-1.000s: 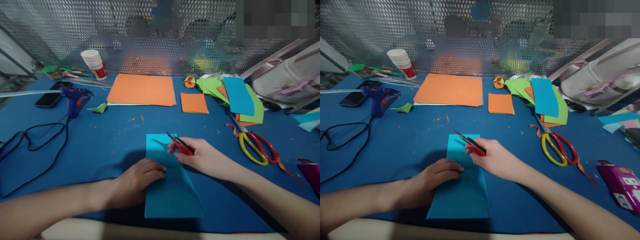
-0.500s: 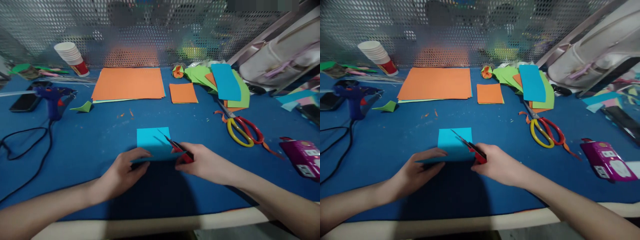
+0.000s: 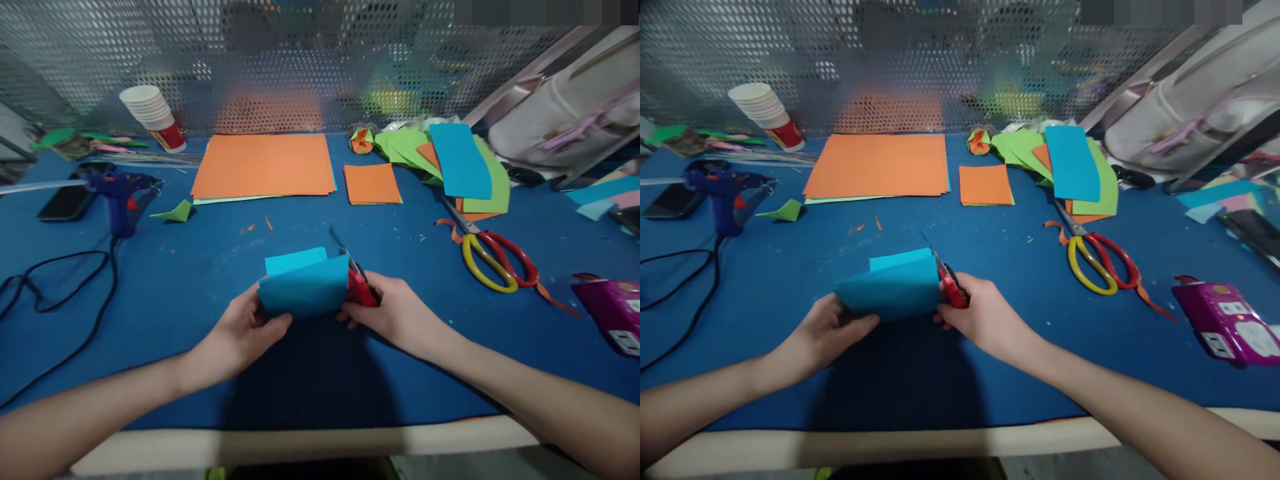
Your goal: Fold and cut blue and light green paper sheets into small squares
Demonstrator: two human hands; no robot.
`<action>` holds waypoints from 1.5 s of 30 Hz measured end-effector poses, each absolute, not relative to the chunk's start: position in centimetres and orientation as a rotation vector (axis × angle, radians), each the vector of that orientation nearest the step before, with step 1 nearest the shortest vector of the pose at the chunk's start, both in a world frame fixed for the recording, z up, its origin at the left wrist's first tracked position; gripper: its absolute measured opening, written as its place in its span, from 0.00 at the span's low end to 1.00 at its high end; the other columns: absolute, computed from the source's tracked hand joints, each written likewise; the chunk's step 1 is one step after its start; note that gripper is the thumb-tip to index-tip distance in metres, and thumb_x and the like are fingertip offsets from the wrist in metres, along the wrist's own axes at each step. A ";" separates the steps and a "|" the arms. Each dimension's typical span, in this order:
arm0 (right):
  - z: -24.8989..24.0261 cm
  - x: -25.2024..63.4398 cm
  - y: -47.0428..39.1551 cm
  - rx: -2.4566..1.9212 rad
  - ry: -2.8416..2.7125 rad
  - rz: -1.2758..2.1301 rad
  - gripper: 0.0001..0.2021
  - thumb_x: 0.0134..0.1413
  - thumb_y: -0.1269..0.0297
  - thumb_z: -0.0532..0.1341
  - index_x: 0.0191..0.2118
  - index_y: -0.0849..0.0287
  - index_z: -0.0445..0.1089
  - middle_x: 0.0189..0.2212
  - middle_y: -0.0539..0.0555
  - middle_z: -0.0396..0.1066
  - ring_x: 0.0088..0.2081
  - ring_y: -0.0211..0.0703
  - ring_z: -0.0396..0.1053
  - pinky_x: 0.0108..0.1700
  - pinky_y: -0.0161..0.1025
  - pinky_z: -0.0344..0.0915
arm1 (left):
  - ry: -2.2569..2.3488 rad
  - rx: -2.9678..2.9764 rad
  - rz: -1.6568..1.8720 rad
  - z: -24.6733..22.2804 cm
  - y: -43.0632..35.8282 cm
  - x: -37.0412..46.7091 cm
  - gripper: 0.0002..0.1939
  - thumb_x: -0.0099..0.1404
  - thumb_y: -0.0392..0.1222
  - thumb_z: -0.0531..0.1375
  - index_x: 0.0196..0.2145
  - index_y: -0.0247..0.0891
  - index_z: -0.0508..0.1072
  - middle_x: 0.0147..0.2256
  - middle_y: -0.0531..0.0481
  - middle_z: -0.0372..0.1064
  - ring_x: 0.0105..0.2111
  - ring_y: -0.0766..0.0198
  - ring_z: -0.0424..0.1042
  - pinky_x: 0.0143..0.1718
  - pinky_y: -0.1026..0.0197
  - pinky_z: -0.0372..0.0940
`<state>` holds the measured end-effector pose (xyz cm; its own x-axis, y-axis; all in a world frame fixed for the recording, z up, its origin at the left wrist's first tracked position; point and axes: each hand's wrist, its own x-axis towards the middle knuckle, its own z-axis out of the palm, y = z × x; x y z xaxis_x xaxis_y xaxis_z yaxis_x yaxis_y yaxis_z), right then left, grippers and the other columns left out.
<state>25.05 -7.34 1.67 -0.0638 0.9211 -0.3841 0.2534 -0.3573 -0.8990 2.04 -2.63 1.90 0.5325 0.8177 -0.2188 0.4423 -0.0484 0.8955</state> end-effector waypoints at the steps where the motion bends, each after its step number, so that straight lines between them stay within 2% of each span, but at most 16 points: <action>1: 1.8 25.1 -7.3 -1.639 -1.238 1.449 0.06 0.48 0.70 0.62 0.35 0.59 0.68 0.27 0.51 0.76 0.28 0.41 0.76 0.29 0.36 0.73 | 1.071 1.740 0.452 2.1 -2.5 1.9 0.16 0.62 0.49 0.60 0.45 0.40 0.71 0.36 0.49 0.73 0.36 0.58 0.71 0.36 0.61 0.67; 3: 1.9 25.1 -7.2 -1.653 -1.183 1.438 0.06 0.48 0.70 0.62 0.35 0.59 0.68 0.27 0.51 0.76 0.28 0.40 0.76 0.30 0.36 0.73 | 1.076 1.871 0.468 2.5 -2.1 1.5 0.17 0.62 0.49 0.62 0.47 0.41 0.71 0.42 0.49 0.73 0.41 0.57 0.71 0.42 0.60 0.67; 4: 2.0 25.1 -7.1 -1.652 -1.165 1.438 0.06 0.49 0.70 0.62 0.35 0.59 0.68 0.27 0.51 0.76 0.28 0.40 0.76 0.30 0.36 0.74 | 1.087 1.918 0.440 2.7 -2.0 1.4 0.17 0.61 0.49 0.62 0.46 0.41 0.72 0.41 0.49 0.73 0.40 0.58 0.71 0.41 0.60 0.67; 7: 1.9 24.9 -7.1 -1.640 -1.129 1.440 0.07 0.48 0.69 0.63 0.36 0.60 0.68 0.26 0.51 0.76 0.29 0.41 0.76 0.31 0.36 0.74 | 1.141 1.962 0.298 2.9 -1.8 0.9 0.13 0.61 0.50 0.62 0.39 0.39 0.73 0.30 0.52 0.71 0.29 0.63 0.68 0.29 0.63 0.63; 10: 1.7 24.7 -7.1 -1.637 -1.090 1.452 0.08 0.47 0.67 0.64 0.35 0.59 0.68 0.26 0.50 0.75 0.28 0.42 0.77 0.31 0.37 0.74 | 1.140 1.935 0.236 2.3 -1.7 0.7 0.09 0.61 0.47 0.59 0.33 0.38 0.72 0.25 0.53 0.68 0.24 0.65 0.64 0.23 0.65 0.58; 18: 1.5 24.8 -6.9 -1.646 -1.100 1.343 0.12 0.41 0.61 0.68 0.31 0.58 0.66 0.25 0.51 0.74 0.27 0.43 0.75 0.27 0.37 0.72 | 1.169 1.867 0.450 0.5 -1.1 1.2 0.09 0.60 0.45 0.57 0.30 0.38 0.72 0.24 0.52 0.70 0.24 0.65 0.67 0.24 0.65 0.62; 25: 1.4 24.5 -6.7 -1.696 -1.183 1.208 0.12 0.44 0.57 0.65 0.27 0.56 0.63 0.24 0.51 0.73 0.24 0.42 0.73 0.28 0.39 0.70 | 1.201 1.696 0.416 1.3 -0.7 1.8 0.14 0.57 0.51 0.58 0.28 0.36 0.72 0.22 0.51 0.71 0.21 0.67 0.68 0.23 0.66 0.63; 31: 0.7 24.8 -6.9 -1.647 -1.169 1.223 0.12 0.46 0.56 0.65 0.30 0.58 0.66 0.24 0.51 0.73 0.24 0.41 0.73 0.26 0.38 0.71 | 1.222 1.635 0.298 2.2 -0.5 1.8 0.19 0.60 0.55 0.56 0.22 0.37 0.69 0.20 0.51 0.72 0.17 0.70 0.64 0.20 0.67 0.58; 38: 0.1 24.8 -6.8 -1.558 -1.048 1.231 0.16 0.44 0.56 0.68 0.37 0.58 0.66 0.28 0.50 0.71 0.26 0.40 0.73 0.23 0.35 0.69 | 1.248 1.592 0.287 1.7 -0.3 1.6 0.20 0.60 0.55 0.56 0.21 0.37 0.68 0.20 0.51 0.72 0.17 0.70 0.65 0.21 0.67 0.57; 45: -0.4 24.9 -6.9 -1.534 -1.036 1.252 0.16 0.47 0.57 0.67 0.39 0.59 0.67 0.28 0.49 0.71 0.26 0.39 0.73 0.25 0.35 0.71 | 1.261 1.570 0.251 2.3 -0.2 1.8 0.19 0.58 0.57 0.57 0.21 0.38 0.66 0.18 0.53 0.70 0.16 0.69 0.63 0.21 0.66 0.56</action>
<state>24.85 -6.88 -0.37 0.1457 0.9554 -0.2567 0.0730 -0.2692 -0.9603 1.79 -0.24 2.26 0.4212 0.8042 -0.4195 0.5826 0.1146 0.8046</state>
